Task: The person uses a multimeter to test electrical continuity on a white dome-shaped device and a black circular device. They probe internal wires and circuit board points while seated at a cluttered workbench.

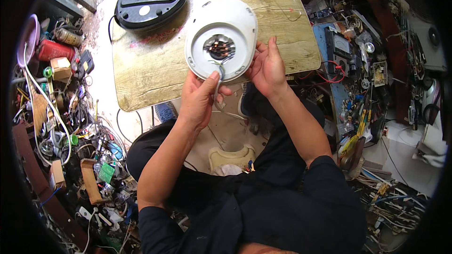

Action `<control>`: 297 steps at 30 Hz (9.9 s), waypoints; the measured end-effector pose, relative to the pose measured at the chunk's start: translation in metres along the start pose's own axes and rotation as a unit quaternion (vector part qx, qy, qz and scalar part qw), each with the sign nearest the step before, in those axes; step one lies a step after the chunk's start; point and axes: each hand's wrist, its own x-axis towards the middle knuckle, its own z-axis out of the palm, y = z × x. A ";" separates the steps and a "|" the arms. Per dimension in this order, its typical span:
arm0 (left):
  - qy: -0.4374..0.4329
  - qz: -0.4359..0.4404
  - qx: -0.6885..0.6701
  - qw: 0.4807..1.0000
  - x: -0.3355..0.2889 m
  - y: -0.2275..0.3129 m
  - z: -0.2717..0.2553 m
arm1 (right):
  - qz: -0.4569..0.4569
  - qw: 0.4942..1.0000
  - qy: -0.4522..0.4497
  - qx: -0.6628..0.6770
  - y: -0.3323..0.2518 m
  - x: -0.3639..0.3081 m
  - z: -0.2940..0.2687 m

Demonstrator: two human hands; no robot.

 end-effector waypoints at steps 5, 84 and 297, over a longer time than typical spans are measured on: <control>0.011 0.012 0.021 1.000 0.002 -0.002 -0.003 | -0.056 0.995 -0.032 -0.080 -0.010 -0.003 0.001; -0.006 0.382 0.515 0.768 -0.017 0.006 0.005 | -0.155 0.983 -0.085 0.040 -0.014 0.006 -0.017; -0.323 0.486 0.593 0.554 -0.052 -0.013 0.023 | -0.064 0.490 0.311 -0.812 -0.144 0.106 -0.005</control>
